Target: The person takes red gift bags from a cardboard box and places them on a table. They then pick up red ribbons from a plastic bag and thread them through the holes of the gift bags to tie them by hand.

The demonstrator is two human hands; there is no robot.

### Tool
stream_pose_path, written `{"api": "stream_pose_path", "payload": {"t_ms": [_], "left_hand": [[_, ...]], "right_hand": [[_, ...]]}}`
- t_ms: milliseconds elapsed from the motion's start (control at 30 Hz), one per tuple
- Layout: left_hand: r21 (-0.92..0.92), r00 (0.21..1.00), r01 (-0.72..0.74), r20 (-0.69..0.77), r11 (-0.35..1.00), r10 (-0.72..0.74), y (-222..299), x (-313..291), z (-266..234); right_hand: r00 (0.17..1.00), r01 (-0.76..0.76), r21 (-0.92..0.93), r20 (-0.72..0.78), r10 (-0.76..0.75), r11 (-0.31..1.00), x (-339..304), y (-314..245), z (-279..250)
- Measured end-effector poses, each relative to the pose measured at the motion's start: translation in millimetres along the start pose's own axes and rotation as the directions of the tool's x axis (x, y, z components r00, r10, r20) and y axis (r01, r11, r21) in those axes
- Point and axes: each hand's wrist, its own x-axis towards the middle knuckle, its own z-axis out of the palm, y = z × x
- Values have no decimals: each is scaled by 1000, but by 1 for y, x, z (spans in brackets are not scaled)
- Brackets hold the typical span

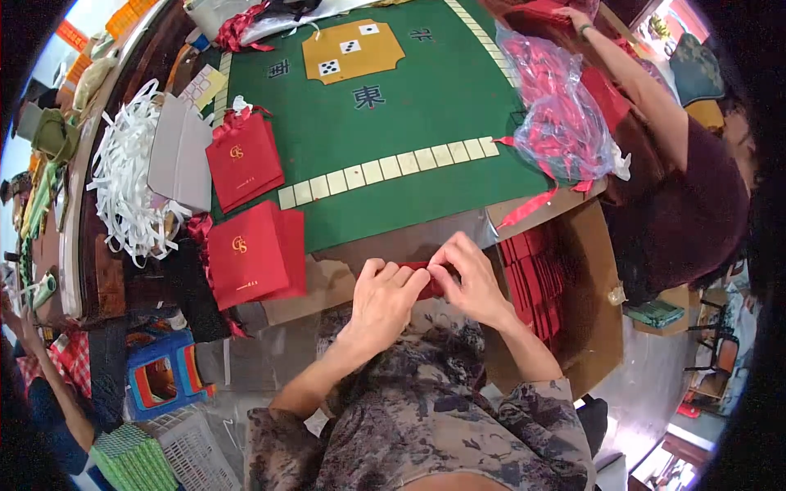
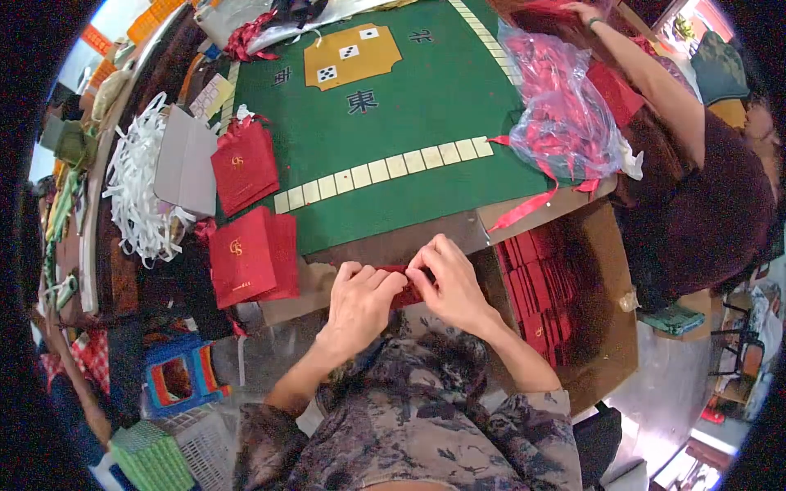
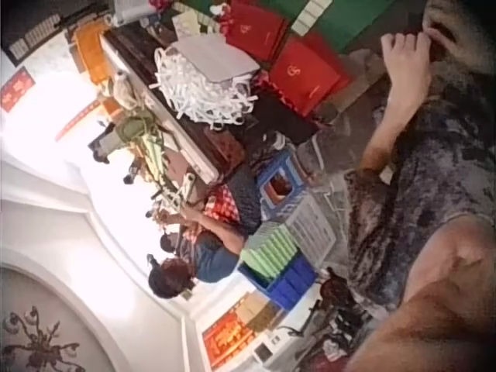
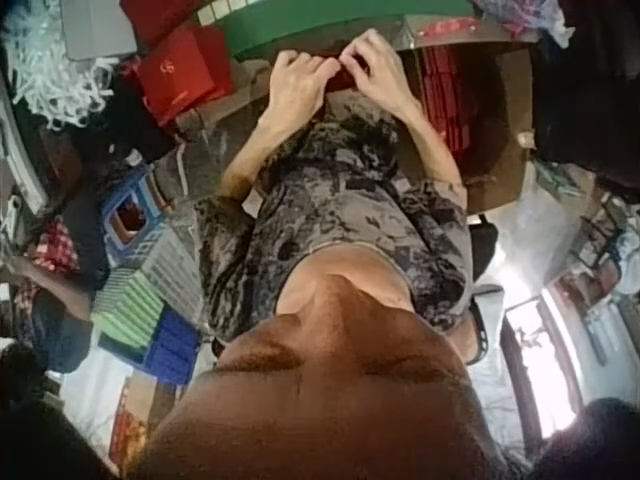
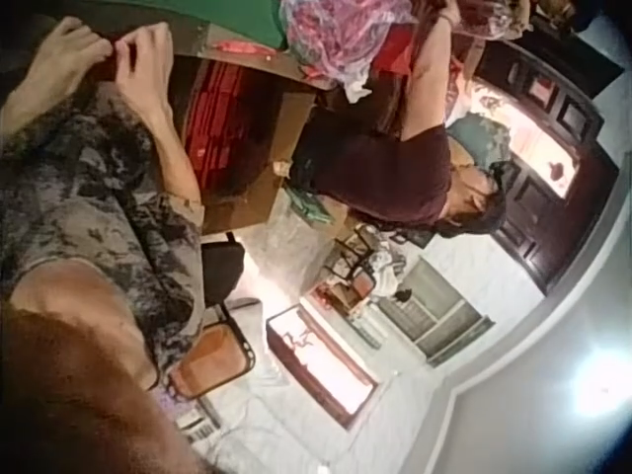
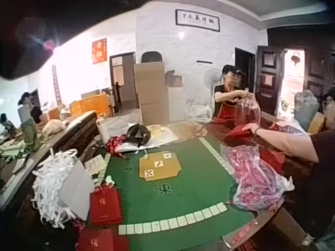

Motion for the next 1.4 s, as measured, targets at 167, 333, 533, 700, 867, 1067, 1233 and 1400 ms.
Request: {"api": "stream_pose_path", "payload": {"t_ms": [167,333,533,700,867,1067,1233,1400], "left_hand": [[-84,998,-5,60,996,10,-6,6,-1],[-205,998,29,64,978,-16,-1,8,2],[-304,982,0,182,953,59,-12,4,4],[-399,981,83,193,913,-5,-17,-1,3],[-350,993,50,120,935,-8,-16,-7,0],[-311,996,-6,79,950,32,-15,-11,-5],[-474,981,32,185,880,64,-16,-23,1],[-492,985,77,174,867,12,-10,-27,9]], "right_hand": [[995,-62,112,79,53,992,4,-6,-11],[981,-110,132,174,86,985,2,10,-20],[931,-255,208,317,181,944,-11,28,-9],[903,-311,376,403,149,873,-6,34,-10],[864,-325,296,480,154,898,5,19,-21],[914,-172,130,390,109,977,2,0,-8],[981,-128,61,154,118,990,-1,3,14],[971,-231,393,40,234,890,9,6,3]]}}
